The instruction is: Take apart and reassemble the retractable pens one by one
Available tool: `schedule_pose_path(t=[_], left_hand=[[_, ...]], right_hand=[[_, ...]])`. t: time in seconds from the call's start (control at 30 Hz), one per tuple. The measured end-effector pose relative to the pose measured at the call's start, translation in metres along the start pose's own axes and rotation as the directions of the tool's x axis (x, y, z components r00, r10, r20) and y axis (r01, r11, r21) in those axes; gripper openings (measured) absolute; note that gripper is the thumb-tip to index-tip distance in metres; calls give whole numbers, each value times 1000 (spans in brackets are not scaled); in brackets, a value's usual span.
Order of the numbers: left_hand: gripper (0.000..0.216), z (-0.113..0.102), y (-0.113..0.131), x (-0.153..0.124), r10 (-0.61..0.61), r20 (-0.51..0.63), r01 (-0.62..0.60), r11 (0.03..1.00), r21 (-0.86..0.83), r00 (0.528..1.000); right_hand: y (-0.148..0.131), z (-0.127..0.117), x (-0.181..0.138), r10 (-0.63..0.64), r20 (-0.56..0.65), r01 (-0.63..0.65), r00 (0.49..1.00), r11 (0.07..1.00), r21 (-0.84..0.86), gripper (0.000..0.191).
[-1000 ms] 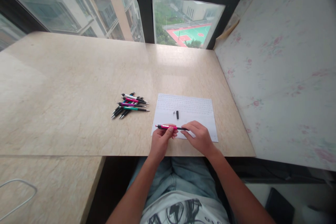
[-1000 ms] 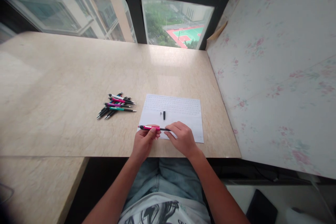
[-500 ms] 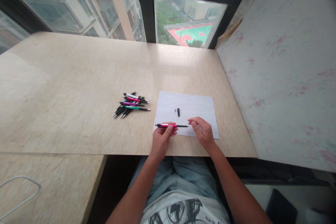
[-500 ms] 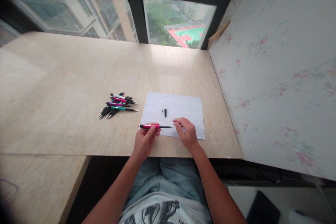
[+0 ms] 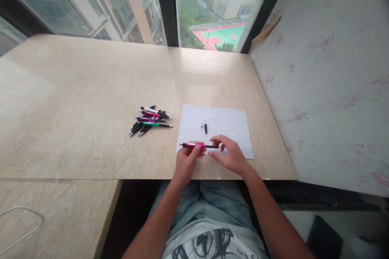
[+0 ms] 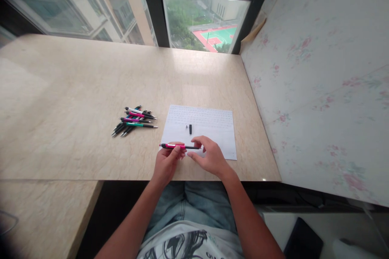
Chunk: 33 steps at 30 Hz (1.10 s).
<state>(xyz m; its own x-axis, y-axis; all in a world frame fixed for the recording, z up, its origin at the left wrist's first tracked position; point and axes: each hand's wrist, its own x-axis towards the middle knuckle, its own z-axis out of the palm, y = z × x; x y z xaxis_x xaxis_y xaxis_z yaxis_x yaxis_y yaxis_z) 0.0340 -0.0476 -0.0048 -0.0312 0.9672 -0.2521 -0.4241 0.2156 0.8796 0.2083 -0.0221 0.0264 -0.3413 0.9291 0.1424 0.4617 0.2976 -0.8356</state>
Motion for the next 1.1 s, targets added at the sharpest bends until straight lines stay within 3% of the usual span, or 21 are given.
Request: schedule_pose_path(t=[0.17, 0.27, 0.33, 0.4, 0.53, 0.67, 0.73, 0.8, 0.93, 1.1], left_hand=[[28, 0, 0, 0, -23, -5, 23, 999, -46, 1000], [26, 0, 1, 1, -49, -12, 47, 993, -106, 999], [25, 0, 2, 1, -52, -18, 49, 989, -141, 998], [26, 0, 2, 1, -53, -25, 49, 988, -148, 998], [27, 0, 3, 2, -62, -37, 55, 986, -159, 997], [27, 0, 3, 2, -53, -50, 42, 979, -199, 997], [26, 0, 2, 2, -42, -41, 33, 980, -195, 998], [25, 0, 2, 1, -30, -31, 24, 984, -177, 999], [25, 0, 1, 1, -30, -34, 24, 988, -153, 999], [24, -1, 1, 1, -33, -33, 27, 983, -181, 999]], right_hand=[[0, 0, 2, 23, 71, -24, 997, 1000, 17, 29], [-1, 0, 2, 31, 26, -33, 999, 998, 49, 12], [-2, 0, 2, 57, 28, -59, 998, 997, 51, 21], [-3, -1, 3, 75, 57, -77, 996, 997, 31, 17], [-6, -2, 5, 38, 87, -40, 996, 999, 19, 38], [-9, -1, 5, 16, 21, -16, 1000, 1000, 14, 12], [-9, 0, 5, 29, 27, -30, 999, 999, 23, 20], [-9, 1, 5, 36, 72, -38, 997, 999, 25, 15], [-9, 2, 7, 24, 57, -25, 998, 1000, 9, 35], [-12, 2, 7, -3, -18, 4, 1000, 998, 58, 14]])
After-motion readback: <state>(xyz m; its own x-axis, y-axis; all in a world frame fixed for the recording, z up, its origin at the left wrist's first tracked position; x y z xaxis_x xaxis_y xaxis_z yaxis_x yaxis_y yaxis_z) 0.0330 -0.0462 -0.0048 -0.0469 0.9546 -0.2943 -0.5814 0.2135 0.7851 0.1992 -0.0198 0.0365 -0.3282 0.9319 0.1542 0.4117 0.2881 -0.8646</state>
